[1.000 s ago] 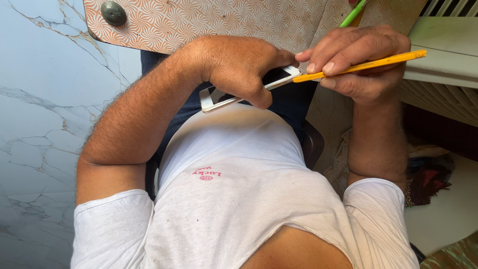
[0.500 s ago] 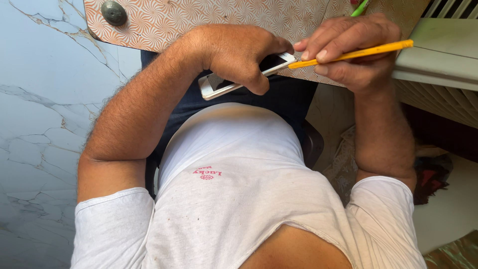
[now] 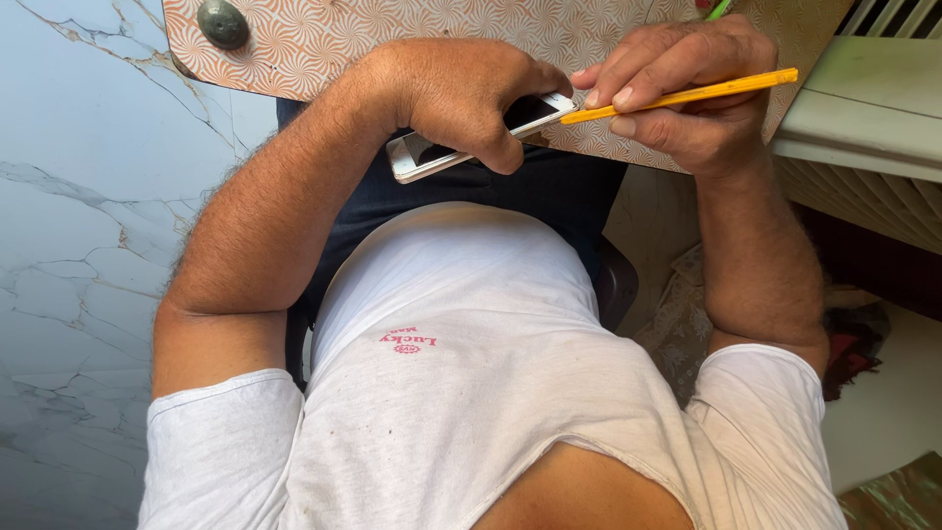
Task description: The person uses a yellow utility knife to pry open the edges of a white smartphone. They then remove the back cover and separate the internal components, exposing the battery and circuitry.
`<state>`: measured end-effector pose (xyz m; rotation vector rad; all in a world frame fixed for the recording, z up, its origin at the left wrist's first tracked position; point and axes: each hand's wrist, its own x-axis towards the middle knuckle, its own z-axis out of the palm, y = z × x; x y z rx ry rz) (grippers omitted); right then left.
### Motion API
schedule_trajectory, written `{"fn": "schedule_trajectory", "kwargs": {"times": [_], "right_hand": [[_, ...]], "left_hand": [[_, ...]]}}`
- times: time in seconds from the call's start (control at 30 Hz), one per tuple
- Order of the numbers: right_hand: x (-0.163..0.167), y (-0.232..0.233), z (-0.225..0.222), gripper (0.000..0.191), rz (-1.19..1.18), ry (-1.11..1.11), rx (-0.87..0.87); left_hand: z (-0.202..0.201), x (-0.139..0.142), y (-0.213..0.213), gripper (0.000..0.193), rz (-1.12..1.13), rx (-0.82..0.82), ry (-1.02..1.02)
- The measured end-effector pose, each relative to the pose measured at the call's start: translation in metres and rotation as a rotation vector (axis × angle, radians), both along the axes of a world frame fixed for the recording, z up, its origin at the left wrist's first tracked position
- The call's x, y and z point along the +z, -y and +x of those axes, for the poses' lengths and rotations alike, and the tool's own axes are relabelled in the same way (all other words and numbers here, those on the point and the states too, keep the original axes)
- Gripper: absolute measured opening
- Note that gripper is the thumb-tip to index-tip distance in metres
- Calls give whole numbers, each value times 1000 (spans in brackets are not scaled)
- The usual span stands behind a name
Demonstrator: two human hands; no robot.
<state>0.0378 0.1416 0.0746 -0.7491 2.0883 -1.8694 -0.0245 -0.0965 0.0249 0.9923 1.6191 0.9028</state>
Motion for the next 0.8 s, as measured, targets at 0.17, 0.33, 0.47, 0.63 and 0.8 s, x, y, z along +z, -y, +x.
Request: {"fn": "schedule_trajectory", "kwargs": {"times": [0.17, 0.33, 0.47, 0.63, 0.8], "right_hand": [[1, 0, 2, 13, -15, 46, 5], [2, -1, 6, 14, -16, 121, -9], [0, -3, 9, 14, -76, 193, -24], [-4, -8, 15, 14, -66, 257, -74], [-10, -7, 28, 16, -94, 300, -143]], "left_hand": [[2, -1, 0, 78, 16, -11, -35], [1, 0, 1, 80, 56, -5, -52], [0, 3, 0, 83, 16, -1, -29], [0, 3, -1, 82, 25, 12, -31], [-6, 1, 4, 91, 120, 89, 70]]}}
